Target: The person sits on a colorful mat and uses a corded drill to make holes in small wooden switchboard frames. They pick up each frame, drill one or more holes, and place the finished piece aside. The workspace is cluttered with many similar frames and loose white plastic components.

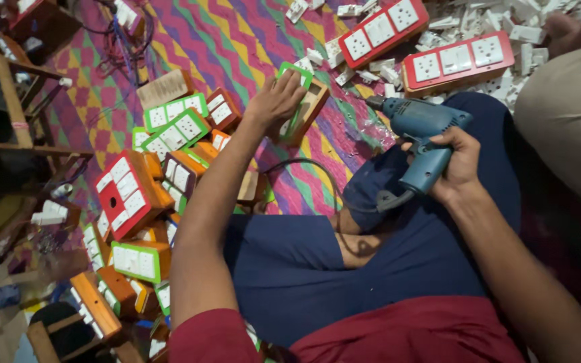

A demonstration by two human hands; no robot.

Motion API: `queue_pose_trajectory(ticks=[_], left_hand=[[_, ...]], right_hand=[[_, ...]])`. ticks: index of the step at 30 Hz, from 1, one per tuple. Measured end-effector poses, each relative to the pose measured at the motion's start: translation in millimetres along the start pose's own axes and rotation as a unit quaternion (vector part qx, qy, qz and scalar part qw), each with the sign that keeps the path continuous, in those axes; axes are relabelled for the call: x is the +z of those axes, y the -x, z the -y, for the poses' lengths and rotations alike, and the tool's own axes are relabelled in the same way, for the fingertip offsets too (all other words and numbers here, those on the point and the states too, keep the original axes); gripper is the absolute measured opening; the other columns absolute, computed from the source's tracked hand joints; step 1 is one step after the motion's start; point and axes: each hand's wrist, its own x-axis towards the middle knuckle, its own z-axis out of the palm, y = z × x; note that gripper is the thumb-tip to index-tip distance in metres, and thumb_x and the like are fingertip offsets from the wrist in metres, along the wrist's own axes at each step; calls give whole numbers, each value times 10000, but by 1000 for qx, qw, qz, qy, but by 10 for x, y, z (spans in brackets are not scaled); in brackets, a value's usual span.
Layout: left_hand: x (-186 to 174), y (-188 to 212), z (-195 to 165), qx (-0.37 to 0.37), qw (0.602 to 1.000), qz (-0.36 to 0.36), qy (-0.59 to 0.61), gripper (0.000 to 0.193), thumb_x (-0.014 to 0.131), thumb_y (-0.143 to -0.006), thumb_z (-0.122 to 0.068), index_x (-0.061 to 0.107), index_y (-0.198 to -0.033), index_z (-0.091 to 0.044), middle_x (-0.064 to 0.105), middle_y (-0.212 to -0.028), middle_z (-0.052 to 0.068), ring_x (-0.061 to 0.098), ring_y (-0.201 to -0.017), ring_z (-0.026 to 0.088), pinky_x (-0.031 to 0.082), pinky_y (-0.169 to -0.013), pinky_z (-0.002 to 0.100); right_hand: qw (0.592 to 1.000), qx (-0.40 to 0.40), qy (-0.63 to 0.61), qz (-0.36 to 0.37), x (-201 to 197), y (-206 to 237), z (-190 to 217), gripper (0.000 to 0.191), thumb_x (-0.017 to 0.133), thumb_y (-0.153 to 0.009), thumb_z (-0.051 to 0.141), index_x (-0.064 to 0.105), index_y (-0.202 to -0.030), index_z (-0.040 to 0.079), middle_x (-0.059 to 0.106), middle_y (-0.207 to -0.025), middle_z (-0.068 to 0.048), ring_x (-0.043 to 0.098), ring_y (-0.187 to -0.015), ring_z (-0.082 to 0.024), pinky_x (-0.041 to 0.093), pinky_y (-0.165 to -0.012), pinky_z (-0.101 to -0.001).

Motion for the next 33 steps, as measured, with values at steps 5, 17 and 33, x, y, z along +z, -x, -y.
queue_pose_trajectory(ticks=[5, 17, 33], left_hand=[[70, -59, -65, 62, 997, -28, 18, 315, 538, -1019, -228, 530, -1304, -93, 500, -1505, 157, 482, -1415, 302, 462, -1065, 430], [-267, -260, -301, -106, 942, 266, 178, 1004, 737, -875, -791, 470, -1366, 43, 530, -1400, 230, 513, -1357, 359, 498, -1030, 551], [-680, 496, 126, -427, 856, 30, 290, 1056, 810, -700, -693, 410, -1328, 56, 604, -1224, 245, 625, -1121, 386, 530, -832, 556]], right_hand=[[1000, 3, 3, 5, -46, 98, -33, 621, 585, -761, 198, 555, -1316, -79, 700, -1063, -214, 712, -829, -263, 580, -742, -338], [999, 24, 39, -28, -201, 208, -12, 619, 574, -758, 226, 588, -1288, -92, 721, -966, -215, 689, -762, -250, 590, -725, -339], [998, -14, 38, 44, -489, 130, 168, 621, 636, -775, 147, 532, -1358, -41, 635, -1220, -187, 662, -1030, -340, 585, -934, -428]])
